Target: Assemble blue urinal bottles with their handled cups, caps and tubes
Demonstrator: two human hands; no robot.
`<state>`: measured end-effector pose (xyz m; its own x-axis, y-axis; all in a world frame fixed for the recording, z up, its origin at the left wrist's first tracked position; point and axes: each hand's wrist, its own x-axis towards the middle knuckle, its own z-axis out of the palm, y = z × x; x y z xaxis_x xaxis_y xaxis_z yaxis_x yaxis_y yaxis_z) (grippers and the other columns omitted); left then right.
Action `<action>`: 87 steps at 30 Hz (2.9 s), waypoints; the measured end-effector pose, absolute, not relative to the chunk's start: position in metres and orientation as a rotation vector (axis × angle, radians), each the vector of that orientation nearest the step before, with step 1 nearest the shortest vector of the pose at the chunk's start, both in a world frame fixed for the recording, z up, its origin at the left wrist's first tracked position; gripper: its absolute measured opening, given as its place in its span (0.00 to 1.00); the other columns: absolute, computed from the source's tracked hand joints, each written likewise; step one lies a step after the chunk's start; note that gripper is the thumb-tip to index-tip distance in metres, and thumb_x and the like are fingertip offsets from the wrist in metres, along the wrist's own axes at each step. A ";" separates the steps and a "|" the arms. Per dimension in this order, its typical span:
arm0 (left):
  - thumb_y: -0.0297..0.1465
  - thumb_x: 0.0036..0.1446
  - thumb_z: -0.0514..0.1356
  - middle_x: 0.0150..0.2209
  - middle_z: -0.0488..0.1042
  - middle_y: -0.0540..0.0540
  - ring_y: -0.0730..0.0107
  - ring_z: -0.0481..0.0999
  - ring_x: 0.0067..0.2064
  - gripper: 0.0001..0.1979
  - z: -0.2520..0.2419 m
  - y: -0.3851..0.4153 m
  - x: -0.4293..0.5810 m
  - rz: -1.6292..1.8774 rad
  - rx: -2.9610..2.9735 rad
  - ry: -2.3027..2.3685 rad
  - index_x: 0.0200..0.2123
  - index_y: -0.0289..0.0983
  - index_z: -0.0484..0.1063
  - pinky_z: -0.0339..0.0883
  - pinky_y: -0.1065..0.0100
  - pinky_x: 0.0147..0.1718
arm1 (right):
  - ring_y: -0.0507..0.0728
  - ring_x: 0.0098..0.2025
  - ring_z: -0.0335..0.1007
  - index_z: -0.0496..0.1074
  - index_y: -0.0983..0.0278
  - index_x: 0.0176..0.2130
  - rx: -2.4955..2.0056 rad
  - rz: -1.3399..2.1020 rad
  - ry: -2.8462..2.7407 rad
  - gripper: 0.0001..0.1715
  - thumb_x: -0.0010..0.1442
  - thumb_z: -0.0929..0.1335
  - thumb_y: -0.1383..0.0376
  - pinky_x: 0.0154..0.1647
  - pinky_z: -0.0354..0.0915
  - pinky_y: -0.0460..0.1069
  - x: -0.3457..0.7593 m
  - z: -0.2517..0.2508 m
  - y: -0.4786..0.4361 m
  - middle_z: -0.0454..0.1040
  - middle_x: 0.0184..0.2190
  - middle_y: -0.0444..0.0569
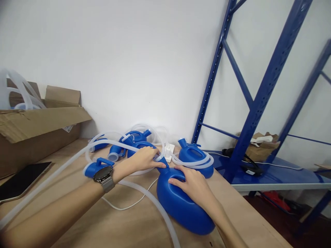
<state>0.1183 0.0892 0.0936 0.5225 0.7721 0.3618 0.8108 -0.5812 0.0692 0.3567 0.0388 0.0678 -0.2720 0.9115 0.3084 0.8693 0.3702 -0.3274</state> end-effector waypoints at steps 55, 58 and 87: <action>0.41 0.60 0.59 0.49 0.79 0.44 0.55 0.79 0.45 0.20 0.115 0.082 0.116 -0.256 -2.998 -1.217 0.55 0.45 0.71 0.68 0.62 0.39 | 0.67 0.49 0.78 0.83 0.60 0.44 -1.121 0.640 -2.182 0.26 0.62 0.69 0.44 0.53 0.70 0.57 0.349 0.085 0.062 0.83 0.44 0.53; 0.39 0.63 0.58 0.52 0.77 0.44 0.54 0.78 0.49 0.18 0.113 0.081 0.117 -0.263 -2.974 -1.127 0.55 0.47 0.73 0.68 0.62 0.42 | 0.65 0.48 0.76 0.84 0.59 0.40 -1.066 0.554 -2.230 0.24 0.64 0.69 0.45 0.53 0.70 0.56 0.349 0.085 0.061 0.81 0.45 0.52; 0.33 0.63 0.62 0.48 0.81 0.43 0.60 0.80 0.46 0.13 0.105 0.085 0.116 -0.421 -2.966 -0.889 0.50 0.42 0.81 0.70 0.66 0.46 | 0.63 0.45 0.77 0.84 0.61 0.38 -0.944 0.553 -2.320 0.21 0.65 0.70 0.48 0.49 0.69 0.53 0.351 0.085 0.069 0.83 0.41 0.52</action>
